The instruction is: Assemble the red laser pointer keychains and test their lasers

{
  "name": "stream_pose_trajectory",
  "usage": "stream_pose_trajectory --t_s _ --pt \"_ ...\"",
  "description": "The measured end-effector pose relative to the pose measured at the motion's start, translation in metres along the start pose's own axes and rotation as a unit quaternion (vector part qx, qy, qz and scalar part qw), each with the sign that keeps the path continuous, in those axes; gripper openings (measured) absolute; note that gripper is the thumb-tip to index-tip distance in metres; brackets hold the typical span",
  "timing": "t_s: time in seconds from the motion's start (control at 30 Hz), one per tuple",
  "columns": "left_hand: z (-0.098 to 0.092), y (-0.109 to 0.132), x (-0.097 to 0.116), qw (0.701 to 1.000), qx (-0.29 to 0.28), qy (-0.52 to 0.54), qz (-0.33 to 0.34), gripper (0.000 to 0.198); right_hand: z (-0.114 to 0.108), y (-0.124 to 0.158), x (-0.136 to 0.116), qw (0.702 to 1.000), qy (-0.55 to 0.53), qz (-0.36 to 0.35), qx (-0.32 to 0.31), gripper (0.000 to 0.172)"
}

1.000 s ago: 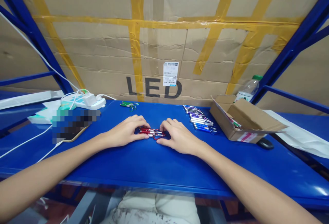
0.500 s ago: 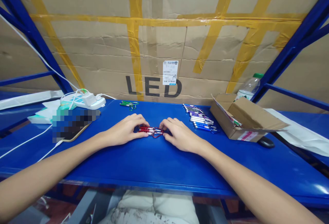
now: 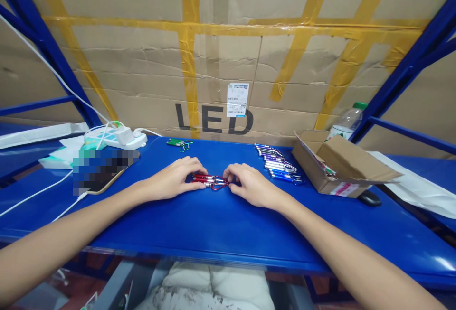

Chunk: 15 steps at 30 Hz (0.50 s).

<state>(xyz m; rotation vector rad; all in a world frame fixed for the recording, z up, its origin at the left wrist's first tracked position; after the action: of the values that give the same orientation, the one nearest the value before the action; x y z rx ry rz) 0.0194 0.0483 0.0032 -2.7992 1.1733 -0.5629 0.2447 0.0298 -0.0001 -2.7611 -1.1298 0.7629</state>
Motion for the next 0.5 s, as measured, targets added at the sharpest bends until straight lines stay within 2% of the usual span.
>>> stream_pose_trajectory --t_s 0.23,0.5 --pt "-0.0006 0.0005 0.0013 1.000 -0.007 -0.003 -0.003 0.031 0.0008 -0.0007 -0.0039 0.999 -0.027 0.014 -0.013 0.012" --pt "0.0001 0.0003 0.0021 1.000 -0.013 0.007 0.007 0.030 0.0029 -0.0015 -0.0060 1.000 0.012 -0.011 -0.008 0.003"
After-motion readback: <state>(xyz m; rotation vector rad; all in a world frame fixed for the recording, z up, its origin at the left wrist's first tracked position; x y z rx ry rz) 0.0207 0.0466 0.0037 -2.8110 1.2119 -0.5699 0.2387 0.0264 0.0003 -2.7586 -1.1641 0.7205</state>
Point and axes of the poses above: each hand's wrist, its own y-axis away from the middle knuckle, its own z-axis out of the palm, x = y × z, the point moved 5 cm from there along -y, towards the middle knuckle, and after that the axes turned 4 degrees about -z, right-handed, at the moved point
